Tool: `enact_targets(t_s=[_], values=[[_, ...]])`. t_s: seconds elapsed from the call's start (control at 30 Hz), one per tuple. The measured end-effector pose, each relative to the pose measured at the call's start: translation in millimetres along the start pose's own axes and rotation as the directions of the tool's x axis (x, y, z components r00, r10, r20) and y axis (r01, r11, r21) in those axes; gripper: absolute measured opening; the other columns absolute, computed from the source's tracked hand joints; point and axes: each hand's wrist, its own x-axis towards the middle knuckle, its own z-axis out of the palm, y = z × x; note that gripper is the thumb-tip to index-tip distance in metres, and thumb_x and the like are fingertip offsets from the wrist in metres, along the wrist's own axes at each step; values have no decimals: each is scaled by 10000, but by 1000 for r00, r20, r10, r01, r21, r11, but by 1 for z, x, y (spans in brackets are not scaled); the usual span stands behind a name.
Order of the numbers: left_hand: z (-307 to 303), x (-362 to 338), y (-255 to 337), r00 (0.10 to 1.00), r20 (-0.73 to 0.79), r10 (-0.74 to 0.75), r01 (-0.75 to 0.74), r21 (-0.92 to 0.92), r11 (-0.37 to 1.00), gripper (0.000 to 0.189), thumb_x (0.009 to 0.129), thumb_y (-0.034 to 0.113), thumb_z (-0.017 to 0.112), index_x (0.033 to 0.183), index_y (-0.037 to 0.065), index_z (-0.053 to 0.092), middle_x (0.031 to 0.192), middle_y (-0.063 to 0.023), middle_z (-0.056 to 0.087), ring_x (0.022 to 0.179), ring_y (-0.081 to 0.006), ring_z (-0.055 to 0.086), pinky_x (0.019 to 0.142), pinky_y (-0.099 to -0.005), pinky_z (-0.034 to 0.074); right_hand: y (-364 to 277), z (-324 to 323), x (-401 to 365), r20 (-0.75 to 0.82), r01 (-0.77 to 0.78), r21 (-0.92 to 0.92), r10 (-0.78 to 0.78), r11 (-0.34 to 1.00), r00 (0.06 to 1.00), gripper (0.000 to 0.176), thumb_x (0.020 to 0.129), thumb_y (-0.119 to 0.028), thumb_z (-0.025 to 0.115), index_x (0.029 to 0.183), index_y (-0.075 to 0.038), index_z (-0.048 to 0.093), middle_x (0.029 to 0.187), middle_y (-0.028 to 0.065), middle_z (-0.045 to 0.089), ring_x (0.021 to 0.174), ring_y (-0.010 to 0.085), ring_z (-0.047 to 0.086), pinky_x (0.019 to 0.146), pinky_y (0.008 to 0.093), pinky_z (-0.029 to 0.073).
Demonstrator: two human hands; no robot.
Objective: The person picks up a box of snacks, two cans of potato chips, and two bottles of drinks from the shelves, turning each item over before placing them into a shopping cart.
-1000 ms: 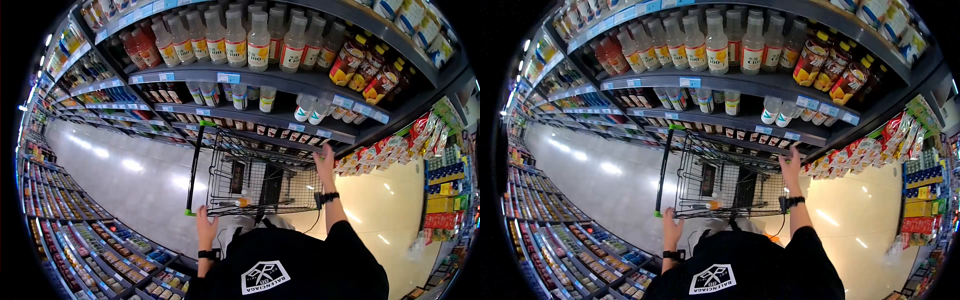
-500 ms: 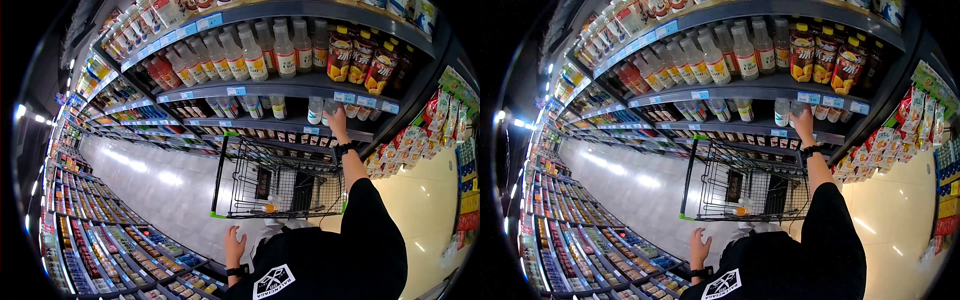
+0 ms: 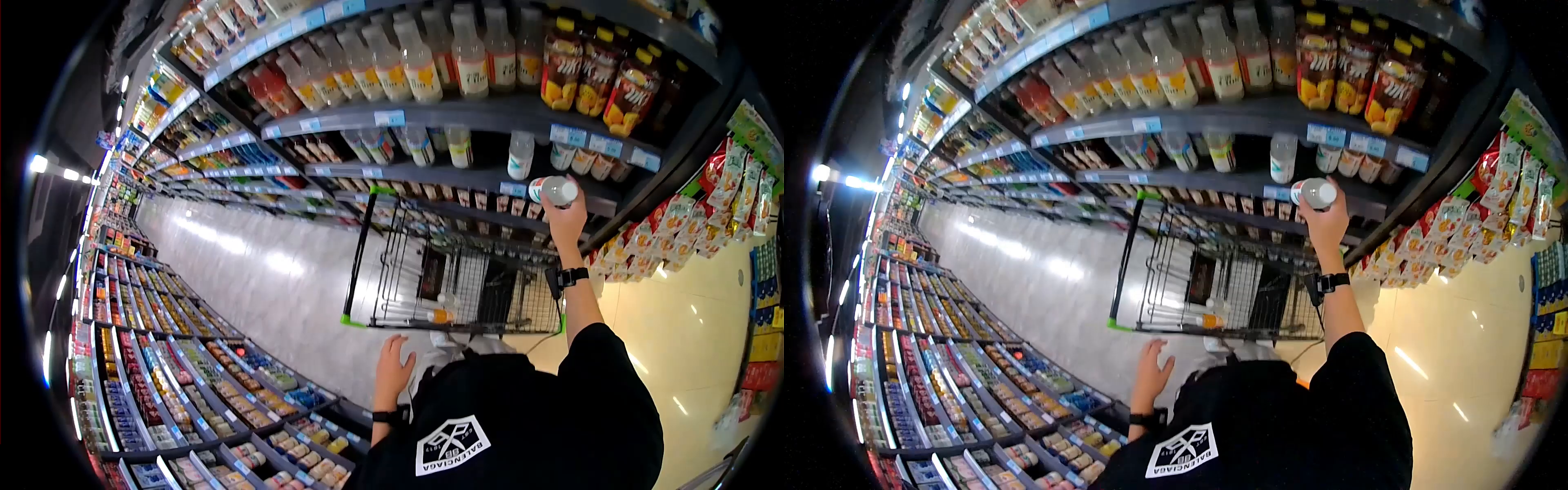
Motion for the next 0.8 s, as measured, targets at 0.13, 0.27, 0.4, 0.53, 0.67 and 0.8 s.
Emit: enact_targets(t_s=[0.13, 0.27, 0.4, 0.53, 0.67, 0.8], values=[[-2, 18, 35, 998, 63, 10, -5, -88, 996, 382, 858, 152, 694, 1204, 30, 589, 1121, -167, 601, 998, -339, 607, 847, -395, 499, -45, -28, -57, 197, -357, 480, 298, 801, 934, 515, 797, -180, 836, 1212, 0, 590, 1108, 79, 678, 974, 133, 643, 828, 298, 530], [0, 45, 69, 992, 127, 9, 10, -151, 988, 382, 886, 174, 697, 1209, 4, 589, 1101, -141, 646, 983, -274, 638, 831, -362, 513, -86, -45, -103, 498, -609, 508, 368, 609, 785, 517, 851, -177, 770, 1277, 13, 549, 1121, 78, 663, 987, 144, 645, 877, 282, 510], [-10, 73, 112, 900, 383, -208, 429, -689, 585, 324, 946, 174, 657, 1215, 5, 597, 1133, -89, 659, 1014, -158, 630, 865, -303, 510, -114, -43, -131, 754, -780, 436, 291, 449, 589, 452, 872, -189, 736, 1239, 23, 581, 1071, 64, 686, 934, 127, 660, 851, 273, 523], [-19, 77, 162, 847, 525, -84, 482, -693, 536, 487, 851, 168, 773, 1253, 4, 554, 1130, -63, 641, 1004, -134, 616, 861, -282, 516, -138, -36, -140, 791, -830, 459, 281, 317, 544, 408, 871, -199, 760, 1185, 17, 616, 998, 43, 694, 857, 87, 652, 760, 243, 529], [-2, 74, 167, 866, 498, -36, 433, -714, 551, 657, 739, 154, 870, 1265, -8, 510, 1109, -61, 636, 970, -123, 618, 827, -285, 529, -152, -34, -138, 786, -805, 420, 276, 419, 554, 449, 904, -294, 717, 1214, 10, 603, 999, 35, 691, 830, 82, 651, 729, 232, 514], [-8, 69, 160, 791, 601, 110, 581, -796, 171, 644, 788, 269, 783, 1293, 0, 489, 1071, -131, 644, 883, -230, 673, 791, -368, 566, -155, -38, -136, 853, -891, 430, 255, 149, 455, 590, 973, -440, 526, 1359, 3, 484, 1188, 106, 652, 1003, 167, 652, 859, 338, 526]])
